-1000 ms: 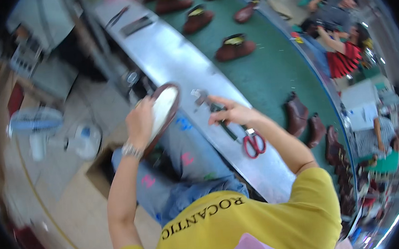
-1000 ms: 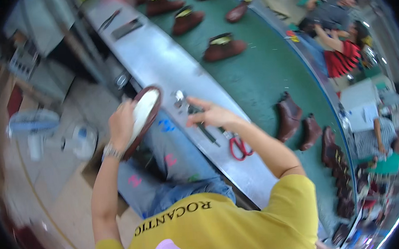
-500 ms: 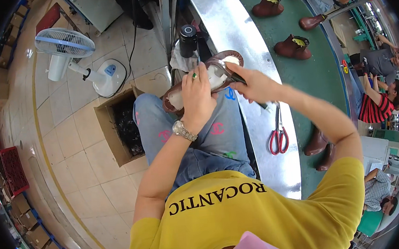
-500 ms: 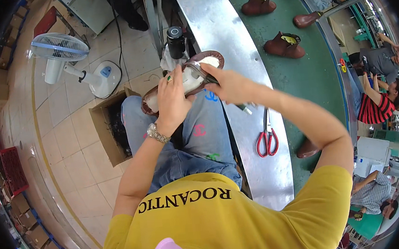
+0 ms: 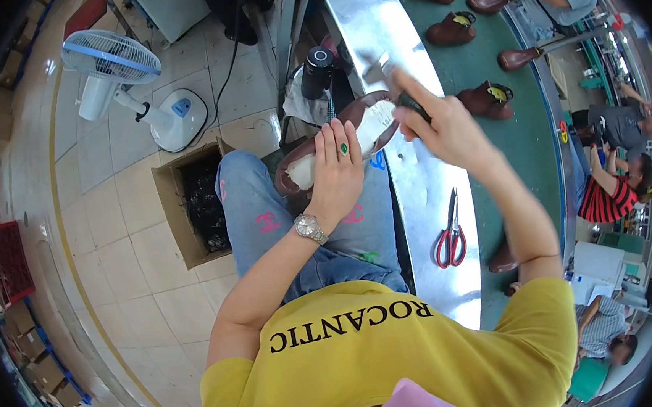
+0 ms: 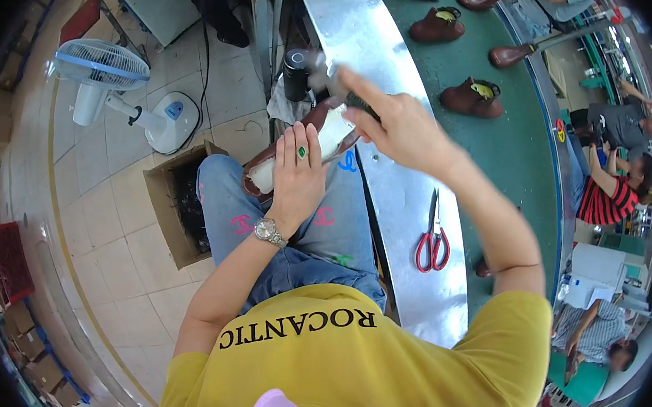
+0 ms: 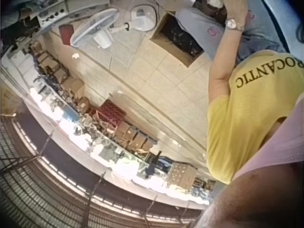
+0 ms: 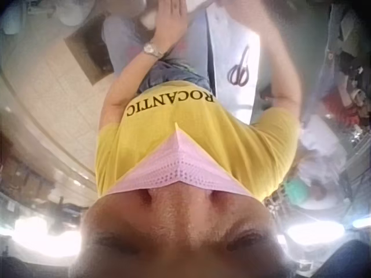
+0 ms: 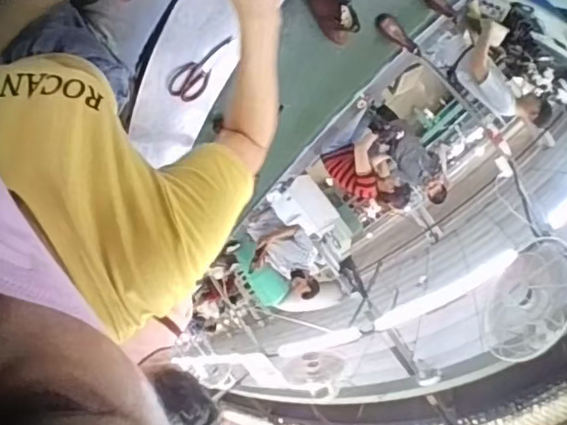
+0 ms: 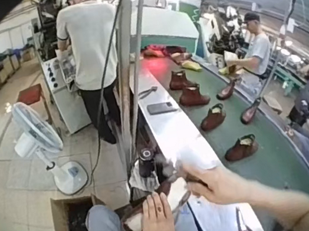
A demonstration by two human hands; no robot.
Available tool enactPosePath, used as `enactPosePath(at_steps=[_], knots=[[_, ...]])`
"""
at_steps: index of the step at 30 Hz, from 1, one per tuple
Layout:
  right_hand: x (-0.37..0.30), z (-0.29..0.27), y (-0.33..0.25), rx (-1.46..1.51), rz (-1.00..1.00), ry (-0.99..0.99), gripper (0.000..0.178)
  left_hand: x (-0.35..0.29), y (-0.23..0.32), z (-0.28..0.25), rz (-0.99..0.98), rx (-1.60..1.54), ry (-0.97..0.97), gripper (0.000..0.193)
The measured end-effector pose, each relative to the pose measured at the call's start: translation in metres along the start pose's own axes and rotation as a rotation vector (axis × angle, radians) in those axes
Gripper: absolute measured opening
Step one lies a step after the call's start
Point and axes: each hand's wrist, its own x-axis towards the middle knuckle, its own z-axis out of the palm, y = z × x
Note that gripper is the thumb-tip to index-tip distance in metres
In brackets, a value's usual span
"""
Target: Finishing and inspecting leather boots on a production line, trimming excess material and checking seams.
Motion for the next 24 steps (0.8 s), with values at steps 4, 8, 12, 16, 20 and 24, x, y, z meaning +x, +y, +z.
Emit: enactPosePath(at_steps=[4, 8, 12, 16, 20, 24], knots=[[-0.009, 0.039, 0.040, -0.380, 0.114, -0.222, 0.065, 0.003, 0.012, -0.012, 0.068, 0.150, -0.072, 0.055], [0.002, 0.014, 0.015, 0.050, 0.252, -0.088, 0.060, 0.001, 0.010, -0.012, 0.037, 0.156, -0.076, 0.052], [-0.007, 0.045, 0.042, -0.116, 0.264, -0.110, 0.054, 0.002, 0.010, -0.014, 0.047, 0.139, -0.085, 0.053], [0.006, 0.013, 0.021, 0.001, 0.299, -0.050, 0.054, 0.002, 0.009, -0.011, 0.017, 0.133, -0.084, 0.053], [0.001, 0.034, 0.030, -0.055, 0.368, -0.151, 0.054, 0.005, 0.011, -0.013, 0.029, 0.152, -0.080, 0.054], [0.001, 0.023, 0.016, -0.013, 0.261, -0.054, 0.056, -0.001, 0.009, -0.012, 0.006, 0.108, -0.064, 0.055]])
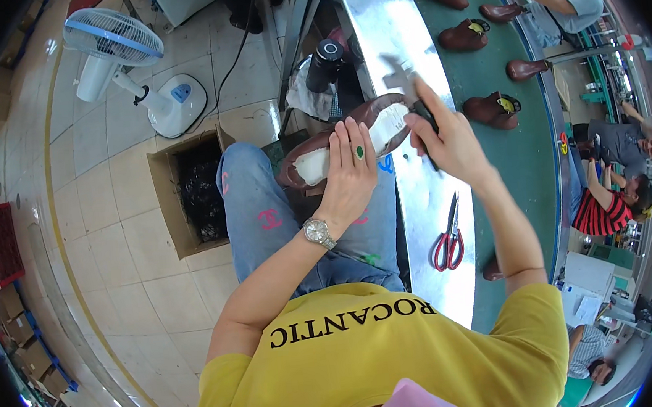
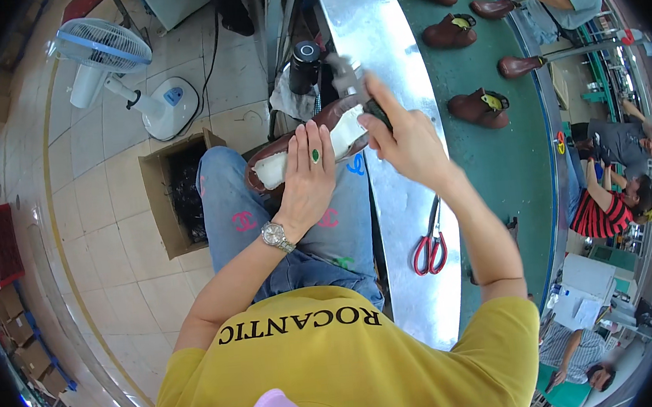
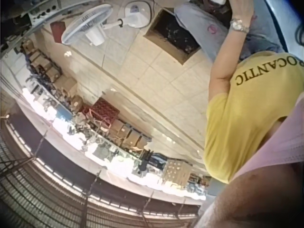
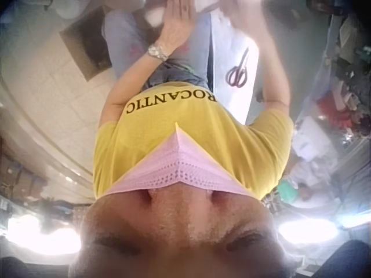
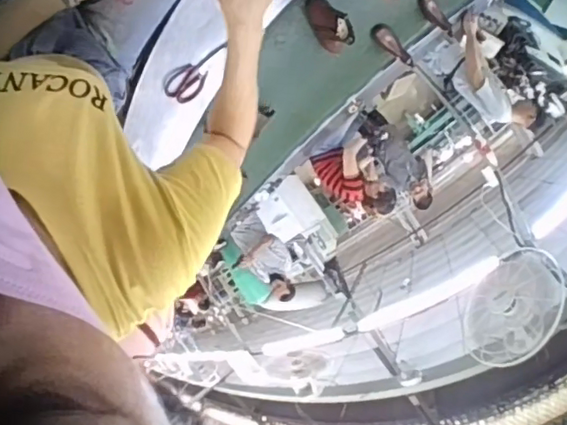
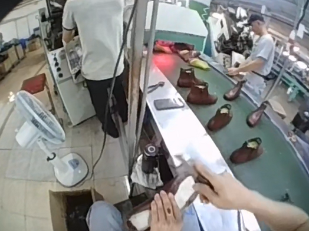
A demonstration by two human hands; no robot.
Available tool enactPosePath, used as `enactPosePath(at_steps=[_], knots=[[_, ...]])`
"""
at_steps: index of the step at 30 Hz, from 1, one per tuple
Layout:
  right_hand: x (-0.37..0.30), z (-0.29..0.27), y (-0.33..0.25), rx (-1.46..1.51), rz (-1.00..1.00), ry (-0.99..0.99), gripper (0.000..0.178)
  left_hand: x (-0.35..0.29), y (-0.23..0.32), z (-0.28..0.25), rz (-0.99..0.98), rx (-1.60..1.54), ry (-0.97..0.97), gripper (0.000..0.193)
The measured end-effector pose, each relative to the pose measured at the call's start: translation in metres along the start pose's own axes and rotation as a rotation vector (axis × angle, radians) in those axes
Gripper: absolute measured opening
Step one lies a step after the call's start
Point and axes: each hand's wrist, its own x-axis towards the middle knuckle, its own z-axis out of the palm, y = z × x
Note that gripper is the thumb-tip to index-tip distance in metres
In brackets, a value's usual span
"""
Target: Finishing and inspecting leather boots on a production line, trimming excess material and checking seams.
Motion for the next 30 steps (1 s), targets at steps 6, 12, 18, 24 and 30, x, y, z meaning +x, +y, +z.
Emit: enactPosePath(at_steps=[6, 12, 18, 24, 30], knots=[[-0.007, 0.006, 0.001, -0.458, -0.218, -0.044, 0.056, -0.007, 0.002, 0.001, 0.004, 0.041, 0.022, 0.052], [-0.022, 0.050, 0.013, -0.382, -0.095, 0.047, 0.063, 0.007, -0.008, -0.015, -0.069, -0.217, 0.003, 0.050], [-0.026, 0.023, -0.017, -0.405, -0.243, 0.061, 0.071, -0.012, -0.020, -0.024, -0.054, -0.071, -0.068, 0.058], [-0.034, 0.060, -0.016, -0.488, -0.110, 0.041, 0.073, -0.019, -0.012, -0.019, 0.040, 0.118, -0.028, 0.051], [-0.037, 0.070, -0.033, -0.257, -0.104, 0.285, 0.075, -0.026, -0.020, -0.011, -0.022, -0.166, 0.050, 0.059]])
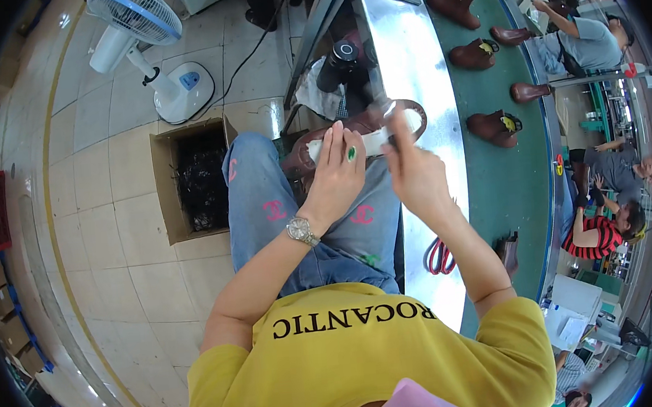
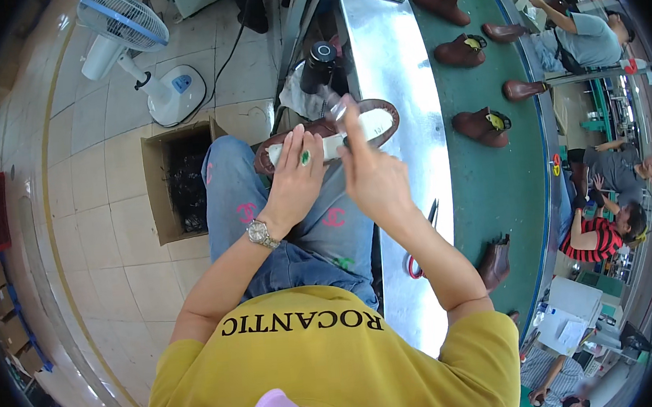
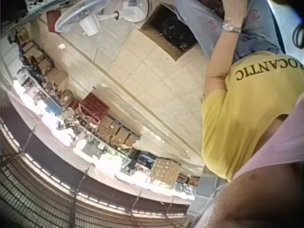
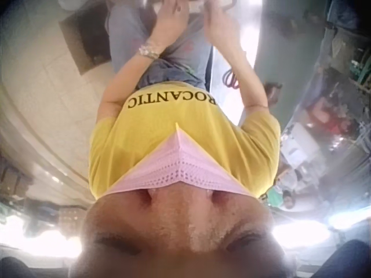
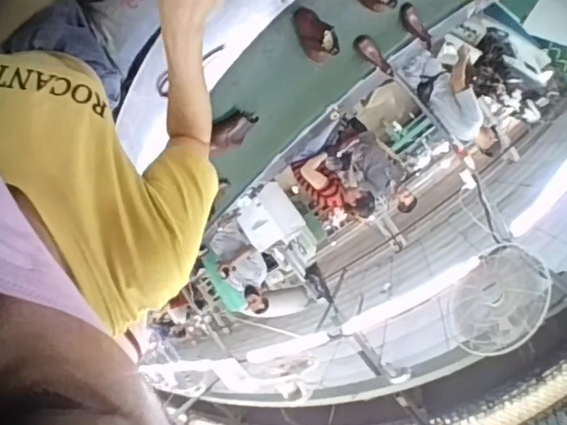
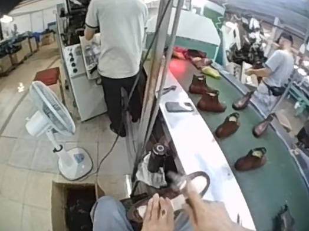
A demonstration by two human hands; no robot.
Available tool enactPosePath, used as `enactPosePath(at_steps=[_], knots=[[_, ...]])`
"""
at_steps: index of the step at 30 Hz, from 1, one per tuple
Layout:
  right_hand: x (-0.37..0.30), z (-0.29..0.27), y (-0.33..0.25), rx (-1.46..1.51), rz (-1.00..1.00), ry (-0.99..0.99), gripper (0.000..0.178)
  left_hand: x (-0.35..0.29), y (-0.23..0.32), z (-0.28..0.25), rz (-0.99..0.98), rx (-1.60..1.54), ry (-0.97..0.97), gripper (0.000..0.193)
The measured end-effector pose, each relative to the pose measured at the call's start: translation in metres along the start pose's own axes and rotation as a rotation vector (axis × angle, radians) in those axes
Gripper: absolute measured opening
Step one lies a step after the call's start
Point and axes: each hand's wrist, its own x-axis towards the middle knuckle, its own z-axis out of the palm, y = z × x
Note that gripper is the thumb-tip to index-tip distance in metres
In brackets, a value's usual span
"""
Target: Finishing and inspecting leather boots on a production line, trimming excess material and checking seams.
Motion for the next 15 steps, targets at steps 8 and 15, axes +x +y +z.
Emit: enactPosePath(at_steps=[8, 15], knots=[[-0.001, -0.001, -0.024, 0.093, 0.028, -0.010, 0.071, -0.002, -0.023, -0.039, -0.119, 0.026, -0.120, 0.073], [0.006, -0.001, -0.041, 0.051, -0.075, -0.075, 0.069, -0.010, -0.036, -0.037, -0.031, -0.125, -0.032, 0.058]])
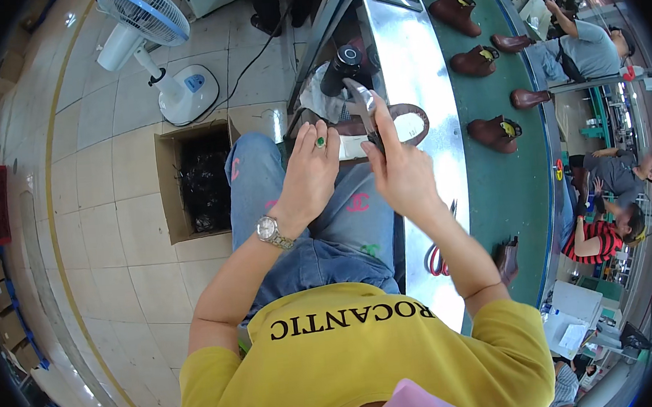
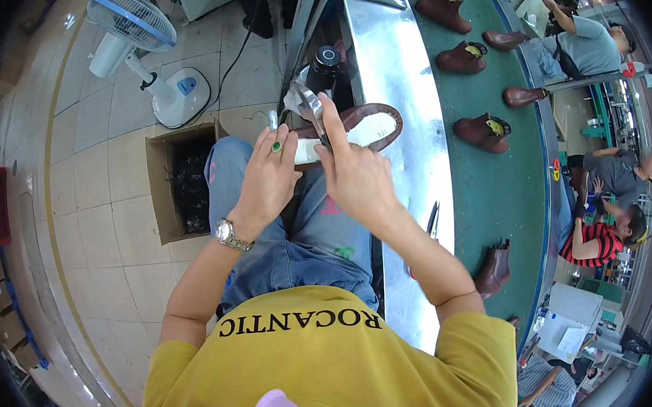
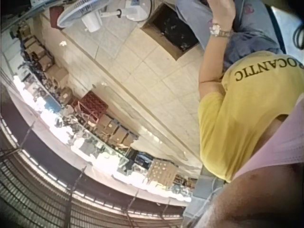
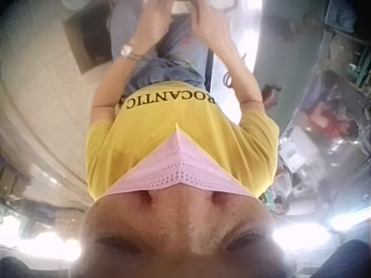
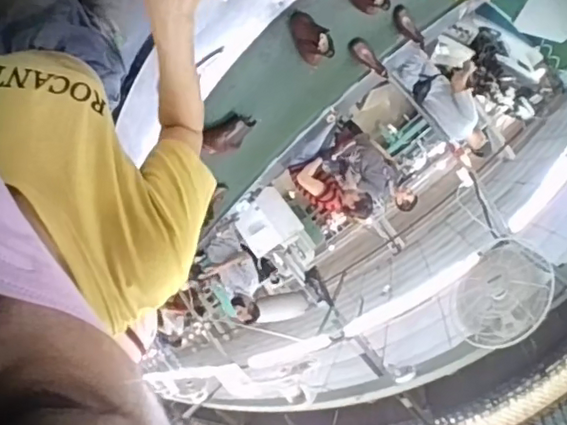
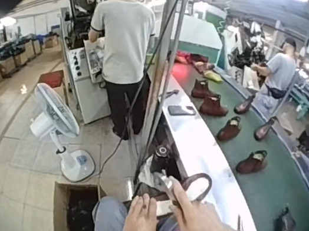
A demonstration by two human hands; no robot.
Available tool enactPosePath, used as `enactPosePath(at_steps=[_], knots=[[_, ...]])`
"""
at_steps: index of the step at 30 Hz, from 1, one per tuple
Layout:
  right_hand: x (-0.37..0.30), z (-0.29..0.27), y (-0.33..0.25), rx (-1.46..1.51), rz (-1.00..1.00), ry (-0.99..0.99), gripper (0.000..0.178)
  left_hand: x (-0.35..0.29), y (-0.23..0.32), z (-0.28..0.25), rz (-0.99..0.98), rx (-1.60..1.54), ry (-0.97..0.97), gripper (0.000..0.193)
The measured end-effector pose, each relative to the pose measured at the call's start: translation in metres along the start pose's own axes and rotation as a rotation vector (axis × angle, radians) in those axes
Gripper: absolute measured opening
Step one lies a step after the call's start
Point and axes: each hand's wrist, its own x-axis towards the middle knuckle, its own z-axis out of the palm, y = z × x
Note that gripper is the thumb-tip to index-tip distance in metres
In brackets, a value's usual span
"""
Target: Finishing and inspecting leather boots on a production line, trimming excess material and checking seams.
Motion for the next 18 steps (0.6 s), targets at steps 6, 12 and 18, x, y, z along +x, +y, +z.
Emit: enactPosePath(at_steps=[6, 12, 18], knots=[[-0.020, -0.013, 0.035, -0.048, -0.046, -0.132, 0.056, 0.000, -0.043, -0.018, 0.246, -0.303, -0.144, 0.087], [-0.092, -0.003, 0.042, 0.081, 0.299, -0.279, 0.054, -0.064, 0.007, -0.050, -0.331, -0.664, -0.038, 0.089], [-0.078, 0.002, -0.015, 0.543, 0.154, -0.537, 0.065, -0.101, -0.013, -0.043, -0.641, -0.361, 0.011, 0.030]])
